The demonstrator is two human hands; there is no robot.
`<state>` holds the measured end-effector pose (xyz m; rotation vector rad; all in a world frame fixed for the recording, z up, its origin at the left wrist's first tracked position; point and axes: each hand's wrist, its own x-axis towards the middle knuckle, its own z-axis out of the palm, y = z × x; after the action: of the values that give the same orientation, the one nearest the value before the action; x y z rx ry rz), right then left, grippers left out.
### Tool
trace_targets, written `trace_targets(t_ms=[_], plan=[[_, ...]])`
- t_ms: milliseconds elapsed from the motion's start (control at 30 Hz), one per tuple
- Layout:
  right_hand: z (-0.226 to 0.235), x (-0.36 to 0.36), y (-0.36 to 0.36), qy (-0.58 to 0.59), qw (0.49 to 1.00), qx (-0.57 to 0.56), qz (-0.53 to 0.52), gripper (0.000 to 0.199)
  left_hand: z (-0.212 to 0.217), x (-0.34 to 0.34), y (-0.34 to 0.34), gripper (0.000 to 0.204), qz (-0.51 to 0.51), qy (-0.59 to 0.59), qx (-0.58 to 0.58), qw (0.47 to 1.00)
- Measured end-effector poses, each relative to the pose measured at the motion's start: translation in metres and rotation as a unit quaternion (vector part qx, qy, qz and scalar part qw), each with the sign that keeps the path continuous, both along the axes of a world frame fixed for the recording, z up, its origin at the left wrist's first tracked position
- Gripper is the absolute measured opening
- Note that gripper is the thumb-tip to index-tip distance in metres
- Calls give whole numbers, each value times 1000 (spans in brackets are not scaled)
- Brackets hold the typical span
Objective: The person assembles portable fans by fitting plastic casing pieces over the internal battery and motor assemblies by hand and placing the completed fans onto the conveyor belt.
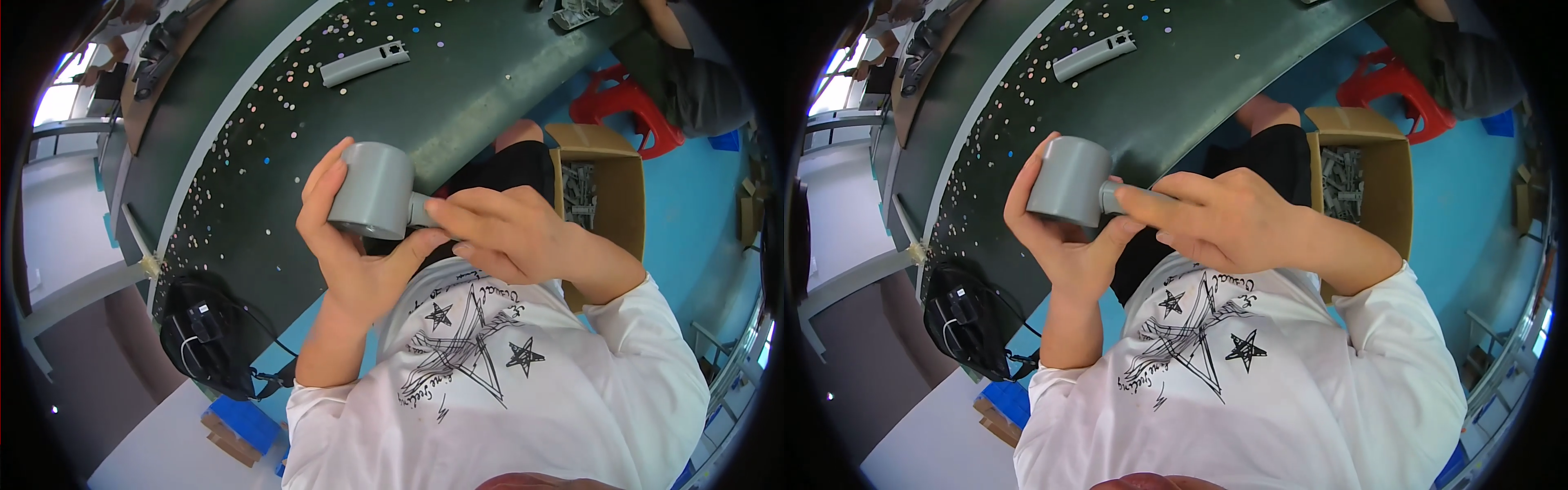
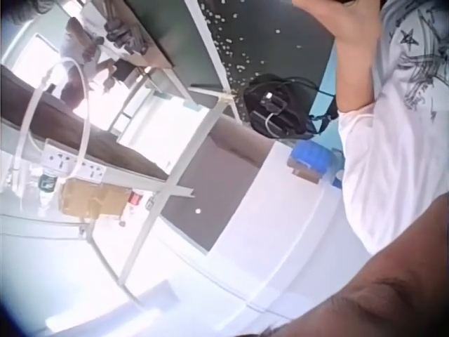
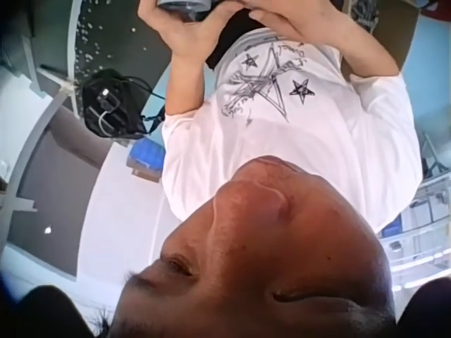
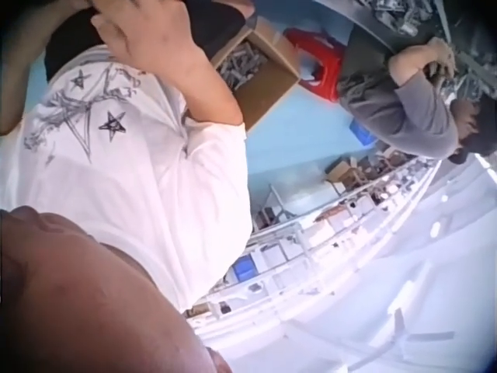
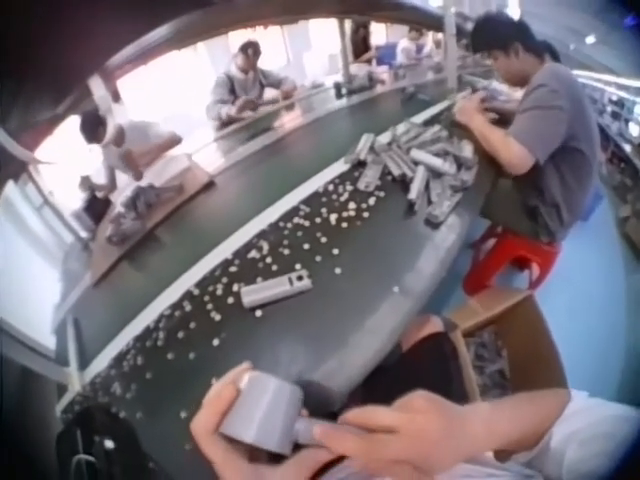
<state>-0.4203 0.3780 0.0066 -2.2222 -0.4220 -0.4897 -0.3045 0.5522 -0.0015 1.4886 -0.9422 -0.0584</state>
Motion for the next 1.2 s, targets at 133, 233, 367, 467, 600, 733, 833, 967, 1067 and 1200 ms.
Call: trace_targets(t_ms=[133,233,367,467,600,733,833,967,1067,1200], plan=[[0,10,-4,193,971,140,-20,55,10,7,-7,79,52,-169,59,983],[3,31,-9,-42,999,19,2,52,40,-4,-13,65,-89,-225,-38,969],[-24,68,-2,-198,974,59,89,35,30,-34,-19,53,-130,-103,-138,976],[-31,71,-14,28,992,87,84,28,-12,-8,-27,54,-95,-354,-48,929],[-2,61,-7,31,990,92,98,32,18,-31,-9,58,-82,-97,-88,988],[0,62,-7,124,984,128,-16,33,16,19,-16,53,104,9,-11,995],[13,53,-6,283,896,335,-62,32,14,36,-8,57,-5,468,-176,866],[22,32,3,251,912,325,-5,35,13,7,5,82,-50,278,-147,948],[22,23,9,123,964,233,-21,35,15,4,5,84,-41,217,-123,968],[9,20,10,64,979,191,-17,35,13,3,5,83,-31,230,-104,967]])
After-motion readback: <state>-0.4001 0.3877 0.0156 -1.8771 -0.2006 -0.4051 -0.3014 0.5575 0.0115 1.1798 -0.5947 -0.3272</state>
